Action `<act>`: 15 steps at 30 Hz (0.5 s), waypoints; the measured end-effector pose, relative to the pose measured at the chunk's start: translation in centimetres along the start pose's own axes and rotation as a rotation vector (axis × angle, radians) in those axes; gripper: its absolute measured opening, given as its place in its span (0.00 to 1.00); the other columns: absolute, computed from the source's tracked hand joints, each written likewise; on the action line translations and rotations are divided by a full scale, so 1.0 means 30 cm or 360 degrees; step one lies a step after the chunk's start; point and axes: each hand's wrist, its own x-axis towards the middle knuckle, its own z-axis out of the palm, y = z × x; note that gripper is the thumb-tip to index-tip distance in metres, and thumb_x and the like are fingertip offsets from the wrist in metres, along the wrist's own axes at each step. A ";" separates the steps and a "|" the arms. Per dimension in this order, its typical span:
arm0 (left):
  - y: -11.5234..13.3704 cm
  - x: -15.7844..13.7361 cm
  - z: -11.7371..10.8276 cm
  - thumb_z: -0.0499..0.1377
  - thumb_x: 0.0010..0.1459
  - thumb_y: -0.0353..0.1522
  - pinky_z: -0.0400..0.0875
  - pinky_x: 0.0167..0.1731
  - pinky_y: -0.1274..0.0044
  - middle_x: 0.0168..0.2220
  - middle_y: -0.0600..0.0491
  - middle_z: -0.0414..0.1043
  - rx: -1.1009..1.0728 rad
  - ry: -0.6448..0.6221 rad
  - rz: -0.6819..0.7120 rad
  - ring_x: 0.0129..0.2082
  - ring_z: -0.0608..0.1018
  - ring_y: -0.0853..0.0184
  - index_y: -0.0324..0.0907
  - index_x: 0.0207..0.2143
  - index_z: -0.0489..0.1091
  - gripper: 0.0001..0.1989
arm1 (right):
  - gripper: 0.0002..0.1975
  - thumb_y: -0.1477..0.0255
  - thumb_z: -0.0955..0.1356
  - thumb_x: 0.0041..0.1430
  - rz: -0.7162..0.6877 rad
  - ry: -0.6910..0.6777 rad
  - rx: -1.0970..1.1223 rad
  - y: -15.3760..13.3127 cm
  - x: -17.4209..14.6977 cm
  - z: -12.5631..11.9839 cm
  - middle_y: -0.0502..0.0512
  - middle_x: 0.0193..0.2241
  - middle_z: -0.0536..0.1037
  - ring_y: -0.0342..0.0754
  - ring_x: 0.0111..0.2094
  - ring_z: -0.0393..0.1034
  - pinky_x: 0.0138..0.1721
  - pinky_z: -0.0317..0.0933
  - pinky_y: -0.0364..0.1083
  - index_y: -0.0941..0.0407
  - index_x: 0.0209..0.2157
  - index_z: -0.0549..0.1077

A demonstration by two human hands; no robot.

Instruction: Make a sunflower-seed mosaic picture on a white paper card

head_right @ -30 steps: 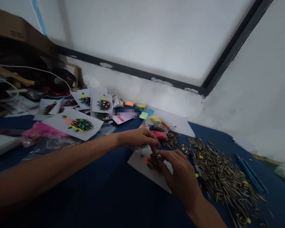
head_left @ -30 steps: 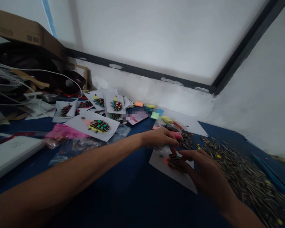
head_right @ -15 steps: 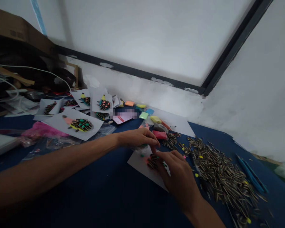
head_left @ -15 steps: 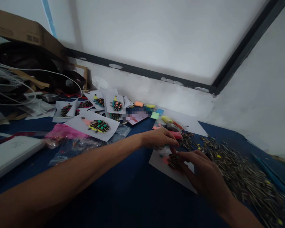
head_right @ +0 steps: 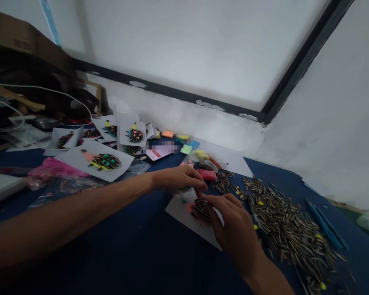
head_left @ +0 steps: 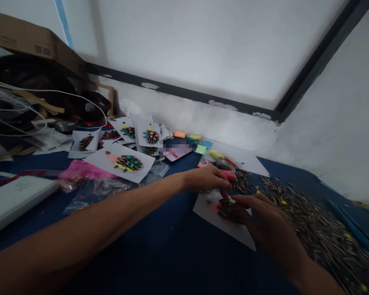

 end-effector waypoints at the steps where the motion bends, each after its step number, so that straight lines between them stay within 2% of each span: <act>1: 0.001 -0.001 0.000 0.56 0.57 0.36 0.67 0.36 0.78 0.32 0.48 0.76 -0.0001 -0.0002 0.0000 0.32 0.71 0.70 0.38 0.38 0.77 0.13 | 0.11 0.72 0.61 0.63 0.0001 0.0004 -0.0010 -0.001 0.003 -0.002 0.55 0.29 0.80 0.49 0.31 0.73 0.30 0.66 0.46 0.55 0.38 0.75; 6: 0.010 -0.004 0.001 0.56 0.57 0.36 0.65 0.31 0.78 0.31 0.49 0.76 -0.0007 0.0006 -0.0055 0.27 0.68 0.71 0.37 0.39 0.76 0.14 | 0.11 0.71 0.61 0.62 0.0011 0.0059 -0.0090 0.017 0.008 -0.015 0.56 0.29 0.79 0.50 0.32 0.73 0.29 0.65 0.46 0.55 0.36 0.75; 10: 0.007 -0.004 -0.005 0.57 0.56 0.35 0.59 0.24 0.78 0.25 0.50 0.73 -0.0031 0.0117 -0.0069 0.20 0.62 0.74 0.33 0.38 0.76 0.14 | 0.13 0.66 0.61 0.60 0.0260 0.0068 -0.0216 0.060 0.002 -0.037 0.55 0.25 0.78 0.50 0.27 0.73 0.25 0.61 0.45 0.54 0.30 0.75; 15: -0.035 0.011 -0.031 0.57 0.56 0.34 0.62 0.29 0.78 0.22 0.51 0.71 0.0005 0.0293 -0.0094 0.25 0.68 0.72 0.33 0.33 0.75 0.12 | 0.14 0.65 0.61 0.58 0.0678 -0.0265 -0.0331 0.102 -0.008 -0.060 0.52 0.18 0.76 0.47 0.18 0.69 0.18 0.50 0.43 0.52 0.23 0.72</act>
